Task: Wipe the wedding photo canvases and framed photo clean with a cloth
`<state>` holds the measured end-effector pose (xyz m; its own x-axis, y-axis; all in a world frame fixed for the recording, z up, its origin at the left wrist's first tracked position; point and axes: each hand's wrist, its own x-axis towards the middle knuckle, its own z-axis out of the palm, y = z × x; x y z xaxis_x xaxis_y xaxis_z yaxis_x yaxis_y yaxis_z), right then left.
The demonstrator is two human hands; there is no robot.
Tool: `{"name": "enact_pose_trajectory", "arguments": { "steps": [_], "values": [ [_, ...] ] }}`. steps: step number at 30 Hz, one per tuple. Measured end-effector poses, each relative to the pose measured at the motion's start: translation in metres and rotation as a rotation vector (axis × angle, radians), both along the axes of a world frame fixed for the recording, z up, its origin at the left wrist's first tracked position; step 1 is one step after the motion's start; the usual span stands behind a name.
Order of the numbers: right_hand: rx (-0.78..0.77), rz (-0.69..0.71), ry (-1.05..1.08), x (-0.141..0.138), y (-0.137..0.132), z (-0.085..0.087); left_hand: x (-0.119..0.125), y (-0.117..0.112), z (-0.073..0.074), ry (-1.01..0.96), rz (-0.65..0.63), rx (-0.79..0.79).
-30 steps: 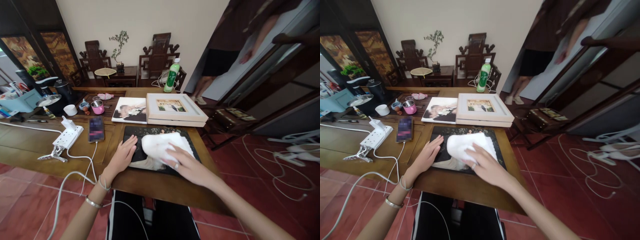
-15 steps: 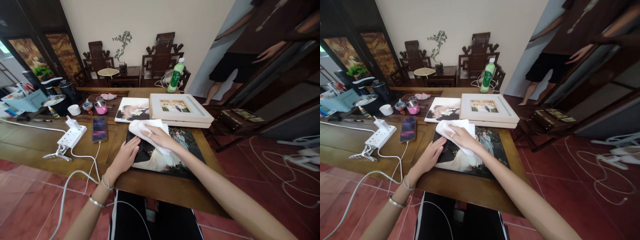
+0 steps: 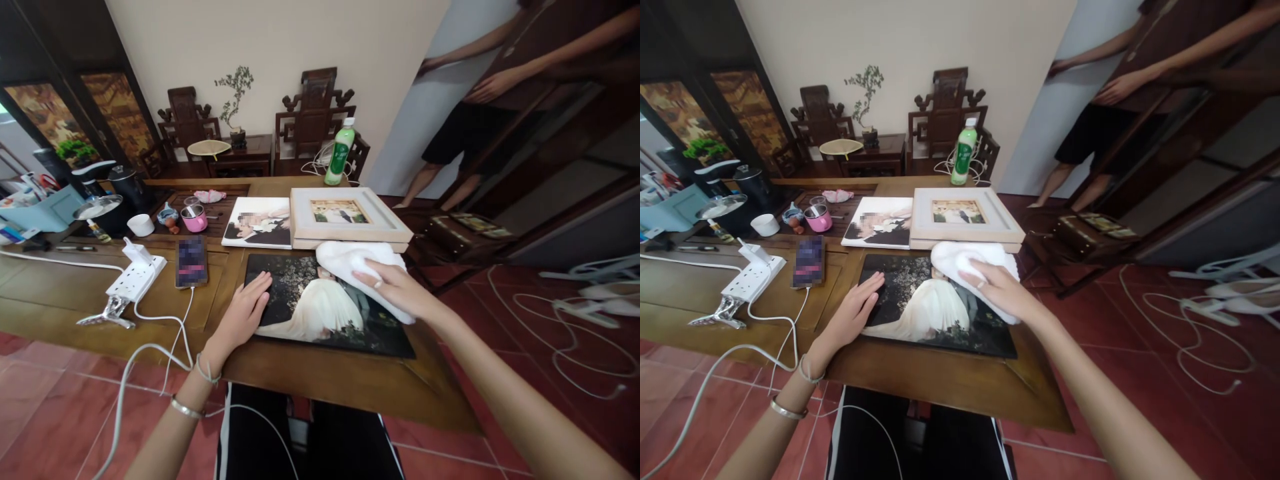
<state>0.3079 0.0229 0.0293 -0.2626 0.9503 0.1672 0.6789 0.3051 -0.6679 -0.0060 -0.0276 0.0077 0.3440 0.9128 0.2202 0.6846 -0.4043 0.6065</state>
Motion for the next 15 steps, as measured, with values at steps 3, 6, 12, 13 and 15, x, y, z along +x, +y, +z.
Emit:
{"name": "enact_pose_trajectory", "arguments": {
  "steps": [3, 6, 12, 13, 15],
  "values": [
    [0.078, 0.135, -0.155, -0.002, -0.021, -0.005, 0.000, 0.002, -0.001, -0.023, -0.007, 0.042],
    [0.144, 0.267, -0.273, -0.006, -0.054, -0.002, 0.000, 0.005, -0.003, -0.038, -0.008, 0.061],
    [-0.097, 0.325, -0.305, -0.002, -0.126, 0.027, 0.000, 0.005, -0.002, -0.056, 0.007, 0.015],
    [-0.142, 0.322, -0.299, 0.001, -0.133, 0.031, 0.000, 0.005, -0.001, -0.060, 0.007, 0.012],
    [-0.210, 0.293, -0.292, 0.006, -0.138, 0.033, 0.000, 0.005, 0.000, -0.058, 0.006, 0.011]
  ]
}}
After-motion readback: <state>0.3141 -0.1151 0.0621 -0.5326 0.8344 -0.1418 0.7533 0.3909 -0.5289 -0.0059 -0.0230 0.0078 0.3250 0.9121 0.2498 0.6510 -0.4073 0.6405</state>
